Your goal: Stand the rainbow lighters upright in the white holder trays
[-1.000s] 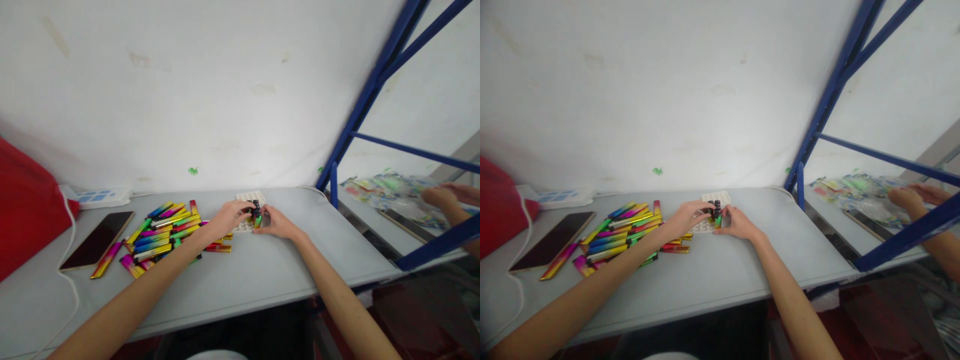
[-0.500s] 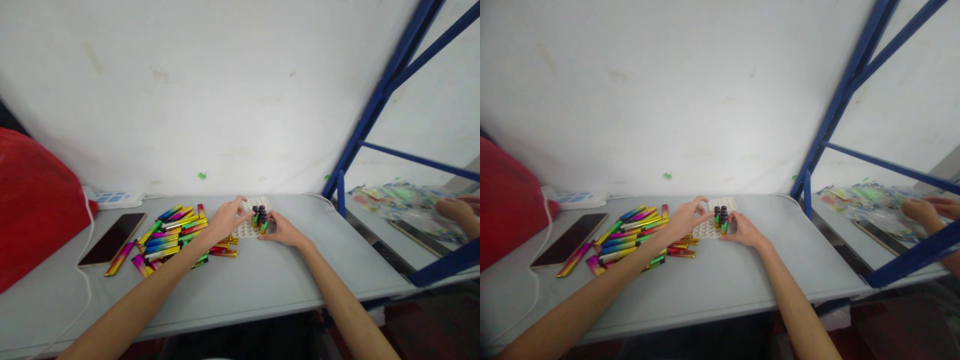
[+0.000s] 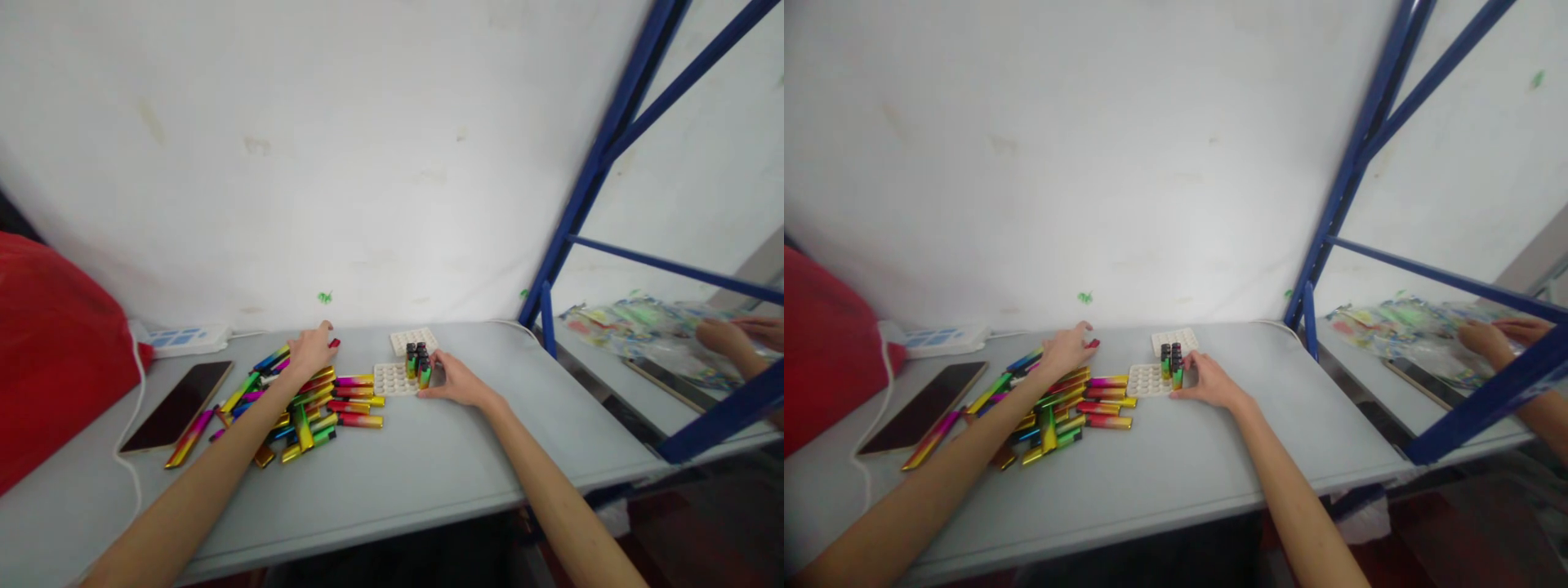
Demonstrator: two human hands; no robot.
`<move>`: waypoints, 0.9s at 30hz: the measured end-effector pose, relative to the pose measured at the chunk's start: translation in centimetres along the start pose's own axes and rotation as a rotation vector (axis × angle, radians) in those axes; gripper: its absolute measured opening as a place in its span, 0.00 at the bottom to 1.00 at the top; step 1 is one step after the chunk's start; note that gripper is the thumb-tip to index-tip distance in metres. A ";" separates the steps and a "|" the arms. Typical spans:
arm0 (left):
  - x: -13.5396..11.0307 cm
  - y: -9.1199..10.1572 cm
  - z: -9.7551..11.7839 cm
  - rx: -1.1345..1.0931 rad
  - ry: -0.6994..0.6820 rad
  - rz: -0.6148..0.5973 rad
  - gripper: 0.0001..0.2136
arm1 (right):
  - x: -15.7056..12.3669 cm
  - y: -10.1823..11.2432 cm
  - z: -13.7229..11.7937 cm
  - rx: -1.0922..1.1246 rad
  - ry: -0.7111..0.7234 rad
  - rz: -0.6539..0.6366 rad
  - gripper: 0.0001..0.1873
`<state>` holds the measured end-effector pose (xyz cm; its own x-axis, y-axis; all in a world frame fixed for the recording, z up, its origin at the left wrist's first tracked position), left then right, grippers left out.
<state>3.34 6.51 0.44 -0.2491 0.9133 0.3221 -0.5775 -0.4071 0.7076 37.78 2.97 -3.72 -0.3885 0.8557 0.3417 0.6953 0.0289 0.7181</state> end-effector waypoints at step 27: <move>-8.8 -1.3 6.9 -1.259 0.405 -0.628 0.13 | -0.3 0.3 -0.2 -0.020 0.005 -0.012 0.31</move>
<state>11.59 -1.03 1.03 0.2204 0.9604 -0.1704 -0.9014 0.1338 -0.4118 37.97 2.63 -3.41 -0.3998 0.8526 0.3366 0.6787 0.0286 0.7338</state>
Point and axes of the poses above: each hand's wrist, its own x-axis towards the middle knuckle, its own y-axis out of the back of the hand, z = x × y, the point moved 1 cm from there along x, towards the middle knuckle, and after that the axes turned 7 degrees about z, right-handed, at the moved point
